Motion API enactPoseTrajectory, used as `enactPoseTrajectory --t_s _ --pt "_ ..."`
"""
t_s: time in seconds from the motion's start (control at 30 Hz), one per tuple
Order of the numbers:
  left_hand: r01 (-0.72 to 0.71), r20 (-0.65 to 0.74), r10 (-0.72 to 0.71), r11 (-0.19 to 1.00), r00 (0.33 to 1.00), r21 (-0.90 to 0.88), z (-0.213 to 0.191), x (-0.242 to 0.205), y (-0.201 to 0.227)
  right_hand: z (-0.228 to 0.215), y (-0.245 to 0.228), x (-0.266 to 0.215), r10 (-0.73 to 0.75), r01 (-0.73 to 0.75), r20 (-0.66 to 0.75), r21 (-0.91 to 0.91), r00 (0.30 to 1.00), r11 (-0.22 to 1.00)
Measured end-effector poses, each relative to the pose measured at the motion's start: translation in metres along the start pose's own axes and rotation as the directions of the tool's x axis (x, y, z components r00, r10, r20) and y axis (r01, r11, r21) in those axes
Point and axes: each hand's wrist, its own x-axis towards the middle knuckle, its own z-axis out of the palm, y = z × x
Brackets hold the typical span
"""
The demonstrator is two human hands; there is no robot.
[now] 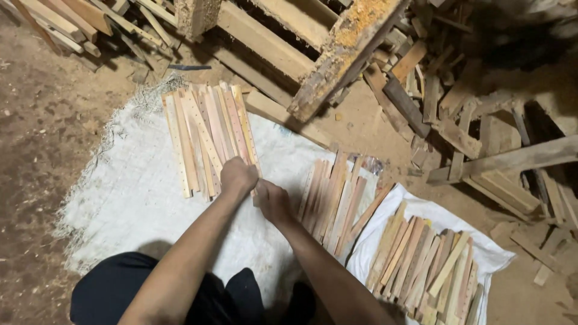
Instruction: Sorting and measuring wooden slats in a workshop environment.
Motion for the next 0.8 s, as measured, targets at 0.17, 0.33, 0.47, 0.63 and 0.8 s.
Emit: enactPoseTrajectory --t_s 0.17,0.33,0.47,0.63,0.8 --pt "0.02 -0.099 -0.013 0.997 0.995 0.074 0.014 0.054 0.003 0.032 0.042 0.073 0.03 -0.03 -0.006 -0.035 1.0 0.999" --pt "0.069 -0.059 -0.065 0.996 0.996 0.061 0.022 0.043 0.0 0.079 0.091 0.095 -0.06 0.06 0.007 -0.254 0.998 0.965" --pt "0.035 -0.072 -0.038 0.999 0.997 -0.039 0.025 0.014 -0.005 0.065 0.087 0.065 0.076 -0.081 0.067 0.085 0.995 0.993" --pt "0.077 0.033 -0.072 0.984 0.997 -0.161 0.031 -0.059 -0.004 0.022 0.082 -0.011 0.208 -0.226 0.089 0.365 0.974 0.903" --pt "0.066 0.179 -0.033 0.98 0.983 -0.186 0.072 -0.107 -0.006 -0.055 0.121 -0.077 0.109 -0.135 0.083 0.466 0.991 0.875"
